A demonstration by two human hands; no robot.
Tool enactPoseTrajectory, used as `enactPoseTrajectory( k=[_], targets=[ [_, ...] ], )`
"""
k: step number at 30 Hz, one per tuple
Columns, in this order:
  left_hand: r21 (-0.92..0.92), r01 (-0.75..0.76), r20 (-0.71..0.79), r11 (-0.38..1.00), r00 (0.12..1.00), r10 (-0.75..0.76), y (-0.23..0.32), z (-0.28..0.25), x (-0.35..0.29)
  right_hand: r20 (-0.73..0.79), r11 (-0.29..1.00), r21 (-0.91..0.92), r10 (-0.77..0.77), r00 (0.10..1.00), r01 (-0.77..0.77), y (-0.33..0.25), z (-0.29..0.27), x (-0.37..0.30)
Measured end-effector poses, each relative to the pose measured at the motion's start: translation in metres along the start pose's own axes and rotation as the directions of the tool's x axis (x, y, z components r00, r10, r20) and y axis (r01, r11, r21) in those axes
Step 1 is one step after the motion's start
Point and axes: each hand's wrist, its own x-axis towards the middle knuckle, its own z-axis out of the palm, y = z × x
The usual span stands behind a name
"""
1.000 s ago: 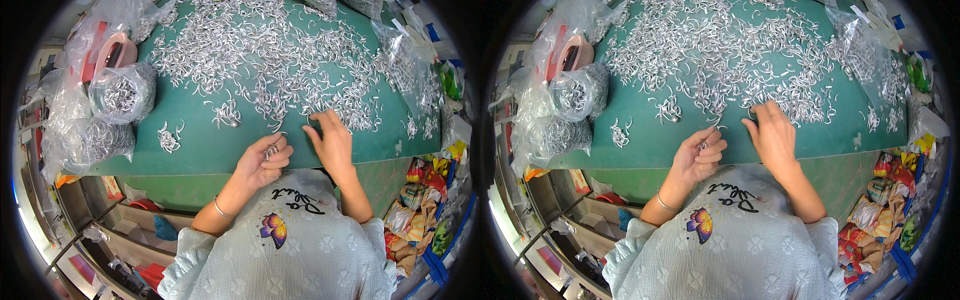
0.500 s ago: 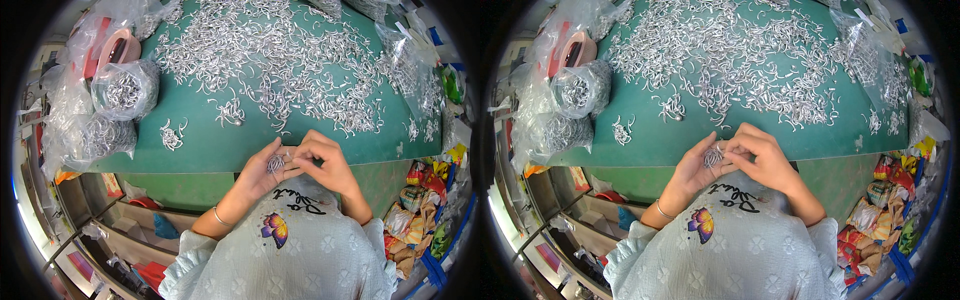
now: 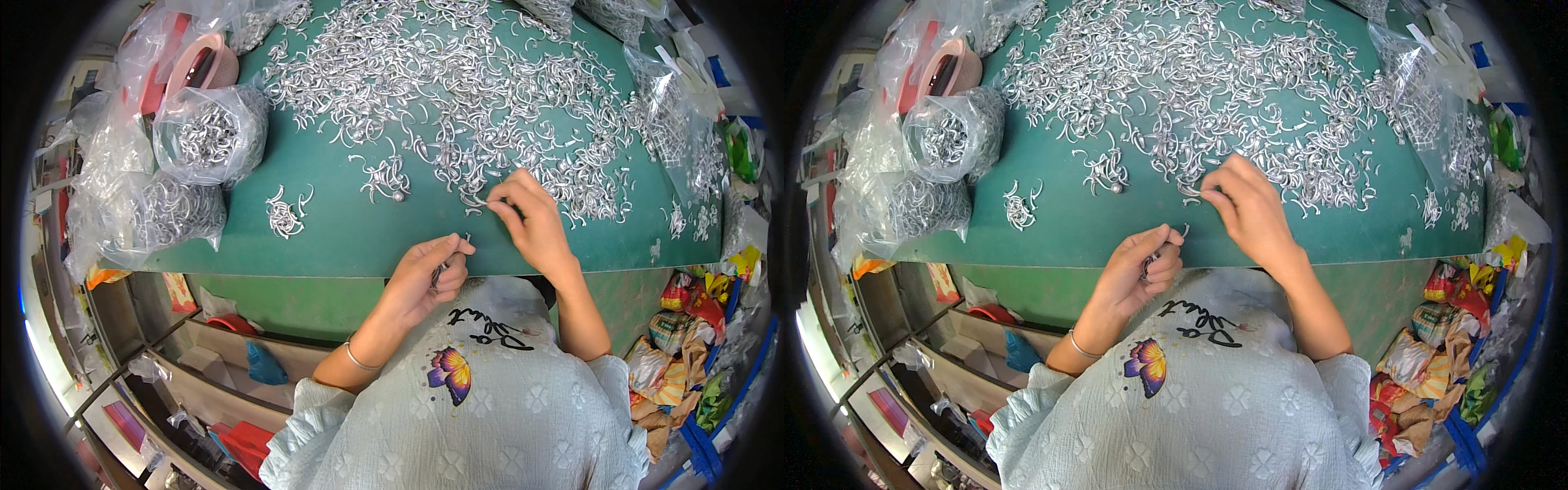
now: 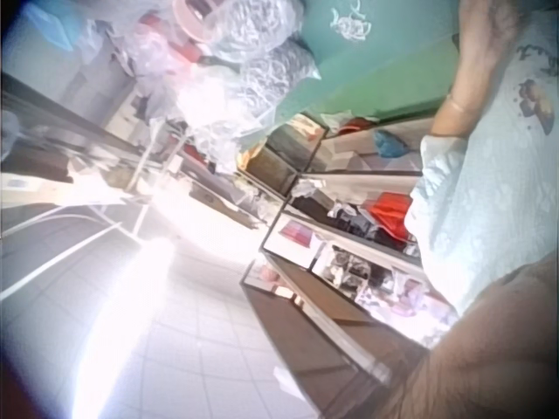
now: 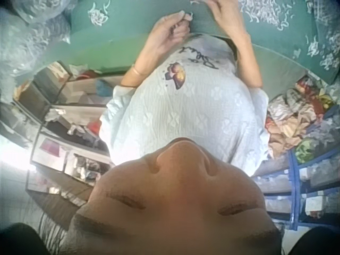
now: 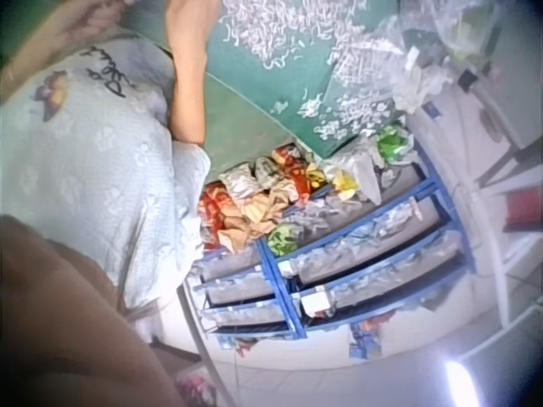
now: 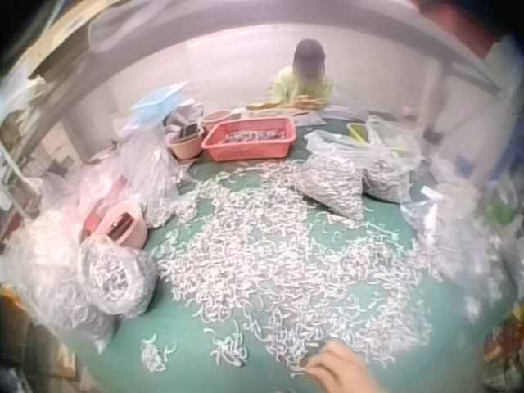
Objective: The person sorts small metal components by hand on a workbench, picking individual pieces from a large central pile and moving them into smaller groups.
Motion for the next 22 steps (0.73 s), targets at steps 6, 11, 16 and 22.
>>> enactPoseTrajectory(
  k=[6, 11, 16, 22],
  targets=[
    [0.08, -0.013, -0.321, 0.997, 0.946, 0.038, -0.001, 0.033, 0.005, 0.538, -0.004, 0.842, 0.09, 0.838, -0.54, -0.002, -0.01, -0.025],
    [0.159, -0.106, -0.133, 0.982, 0.983, 0.128, 0.002, 0.006, 0.002, 0.398, -0.219, 0.886, -0.091, 0.913, -0.408, 0.017, -0.015, -0.027],
    [0.2, -0.118, -0.162, 0.973, 0.975, 0.151, 0.005, 0.004, 0.002, 0.19, 0.677, 0.714, 0.059, 0.98, -0.179, 0.005, -0.018, -0.013],
    [0.194, -0.128, -0.105, 0.973, 0.983, 0.151, -0.001, 0.001, 0.0, 0.048, 0.861, -0.509, 0.005, 0.999, 0.02, 0.005, 0.015, -0.005]
  ],
)
